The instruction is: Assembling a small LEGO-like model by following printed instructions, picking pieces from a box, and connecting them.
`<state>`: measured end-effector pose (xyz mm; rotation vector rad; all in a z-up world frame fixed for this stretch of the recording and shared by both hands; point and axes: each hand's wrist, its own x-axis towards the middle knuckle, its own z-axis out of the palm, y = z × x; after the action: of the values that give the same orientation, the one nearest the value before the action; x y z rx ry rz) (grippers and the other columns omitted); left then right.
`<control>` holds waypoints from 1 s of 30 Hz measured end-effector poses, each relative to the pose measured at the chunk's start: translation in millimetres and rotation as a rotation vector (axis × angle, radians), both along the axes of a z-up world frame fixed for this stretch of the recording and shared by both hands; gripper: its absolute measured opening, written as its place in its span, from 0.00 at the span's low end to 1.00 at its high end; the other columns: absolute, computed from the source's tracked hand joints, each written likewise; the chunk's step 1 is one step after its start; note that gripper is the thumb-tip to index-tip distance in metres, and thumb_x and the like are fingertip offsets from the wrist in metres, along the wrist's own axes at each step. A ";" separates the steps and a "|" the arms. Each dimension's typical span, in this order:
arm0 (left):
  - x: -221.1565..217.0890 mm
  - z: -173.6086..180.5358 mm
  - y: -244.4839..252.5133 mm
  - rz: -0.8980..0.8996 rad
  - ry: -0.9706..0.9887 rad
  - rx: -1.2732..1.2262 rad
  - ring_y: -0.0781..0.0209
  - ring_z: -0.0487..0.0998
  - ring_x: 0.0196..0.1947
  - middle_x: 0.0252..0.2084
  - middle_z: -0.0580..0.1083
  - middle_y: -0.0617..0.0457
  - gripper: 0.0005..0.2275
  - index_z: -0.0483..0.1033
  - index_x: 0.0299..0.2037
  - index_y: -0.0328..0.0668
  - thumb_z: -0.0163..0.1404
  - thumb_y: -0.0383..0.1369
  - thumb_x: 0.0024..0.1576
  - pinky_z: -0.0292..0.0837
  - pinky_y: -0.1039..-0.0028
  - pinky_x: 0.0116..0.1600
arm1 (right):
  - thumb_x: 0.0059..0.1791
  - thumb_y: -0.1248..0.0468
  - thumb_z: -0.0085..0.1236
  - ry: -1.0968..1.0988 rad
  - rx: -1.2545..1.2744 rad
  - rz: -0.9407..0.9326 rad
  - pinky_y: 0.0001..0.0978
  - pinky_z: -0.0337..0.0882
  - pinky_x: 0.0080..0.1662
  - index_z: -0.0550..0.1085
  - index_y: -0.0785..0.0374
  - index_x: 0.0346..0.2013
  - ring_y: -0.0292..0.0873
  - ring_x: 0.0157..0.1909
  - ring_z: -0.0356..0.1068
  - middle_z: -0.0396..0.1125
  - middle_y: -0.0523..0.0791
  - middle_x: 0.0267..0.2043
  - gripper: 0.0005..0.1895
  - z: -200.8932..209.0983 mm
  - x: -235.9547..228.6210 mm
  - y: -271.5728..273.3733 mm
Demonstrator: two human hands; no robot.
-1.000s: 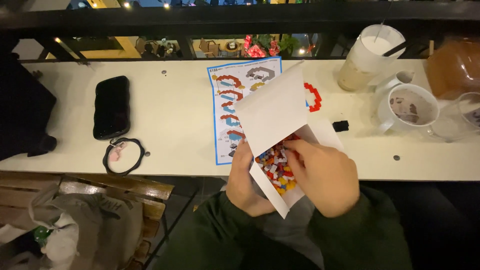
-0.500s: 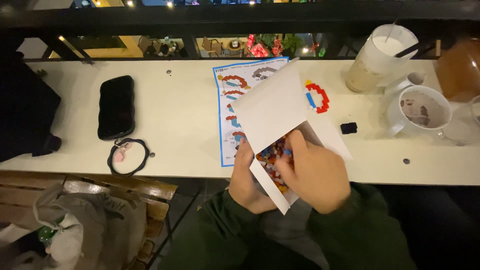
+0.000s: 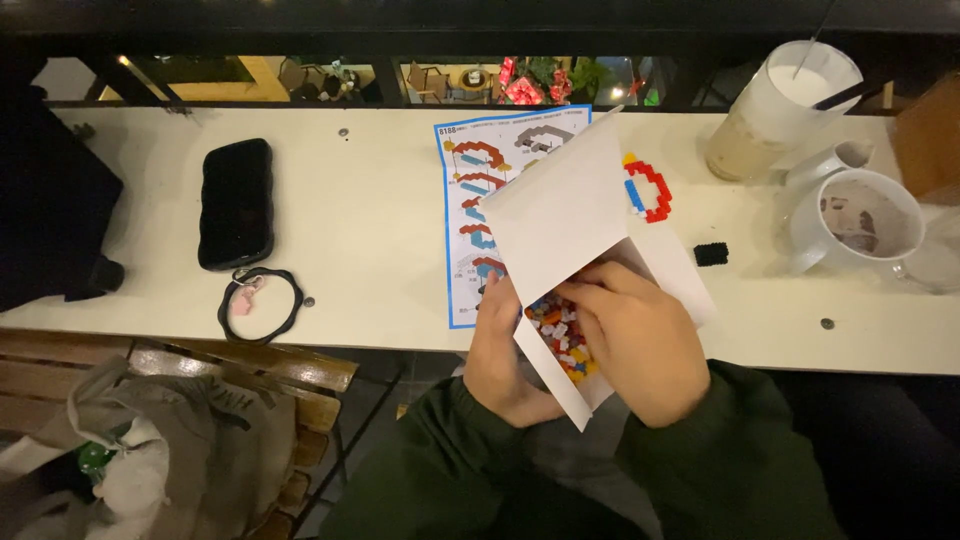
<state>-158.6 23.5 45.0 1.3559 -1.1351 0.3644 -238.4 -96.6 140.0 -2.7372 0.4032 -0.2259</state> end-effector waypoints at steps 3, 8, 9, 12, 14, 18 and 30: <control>-1.7 4.5 -0.2 0.009 -0.025 0.013 0.32 0.68 0.59 0.58 0.66 0.34 0.48 0.58 0.60 0.27 0.69 0.48 0.32 0.47 0.35 0.68 | 0.50 0.64 0.48 0.067 0.071 -0.104 0.39 0.73 0.42 0.79 0.57 0.41 0.51 0.40 0.73 0.71 0.48 0.38 0.11 -3.1 5.0 3.3; -6.2 8.6 0.1 0.020 -0.064 0.058 0.31 0.67 0.58 0.56 0.66 0.34 0.47 0.59 0.59 0.27 0.69 0.47 0.32 0.48 0.37 0.69 | 0.47 0.56 0.53 0.160 0.185 -0.234 0.40 0.74 0.41 0.80 0.57 0.37 0.48 0.38 0.72 0.69 0.48 0.34 0.12 5.2 14.8 13.5; -7.4 10.2 -0.5 0.025 -0.065 0.048 0.31 0.67 0.58 0.56 0.66 0.34 0.45 0.59 0.59 0.28 0.68 0.46 0.34 0.47 0.37 0.68 | 0.46 0.54 0.55 0.180 0.207 -0.289 0.40 0.74 0.41 0.80 0.57 0.37 0.48 0.38 0.72 0.68 0.48 0.34 0.13 6.8 16.4 15.1; -8.6 9.9 -0.9 0.028 -0.068 0.036 0.31 0.67 0.59 0.56 0.66 0.33 0.44 0.58 0.60 0.30 0.68 0.44 0.36 0.47 0.36 0.68 | 0.45 0.52 0.57 0.182 0.190 -0.318 0.40 0.74 0.41 0.79 0.59 0.37 0.48 0.38 0.71 0.67 0.48 0.33 0.15 5.9 20.3 16.8; -8.5 8.2 -0.5 0.027 -0.070 0.034 0.31 0.67 0.59 0.56 0.65 0.33 0.44 0.58 0.60 0.30 0.68 0.44 0.36 0.47 0.36 0.68 | 0.45 0.53 0.58 0.164 0.151 -0.291 0.39 0.74 0.41 0.79 0.60 0.38 0.48 0.39 0.71 0.67 0.48 0.33 0.16 5.9 21.4 17.6; -9.2 7.1 -0.1 0.048 -0.068 0.054 0.30 0.67 0.59 0.56 0.65 0.33 0.44 0.58 0.60 0.29 0.67 0.45 0.36 0.46 0.36 0.68 | 0.44 0.54 0.59 0.149 0.113 -0.247 0.39 0.73 0.41 0.79 0.61 0.36 0.50 0.39 0.70 0.66 0.48 0.33 0.15 0.6 19.7 17.4; -1.1 9.9 -2.8 0.048 -0.036 -0.062 0.33 0.67 0.58 0.58 0.65 0.34 0.43 0.57 0.61 0.26 0.66 0.44 0.40 0.45 0.32 0.67 | 0.39 0.52 0.68 -0.189 -0.062 -0.195 0.30 0.72 0.37 0.78 0.59 0.29 0.45 0.33 0.71 0.66 0.43 0.29 0.14 -8.2 2.5 16.4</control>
<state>-159.7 20.7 54.9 1.3290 -1.1133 0.4566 -236.0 -80.2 131.8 -2.7047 0.6191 -0.5521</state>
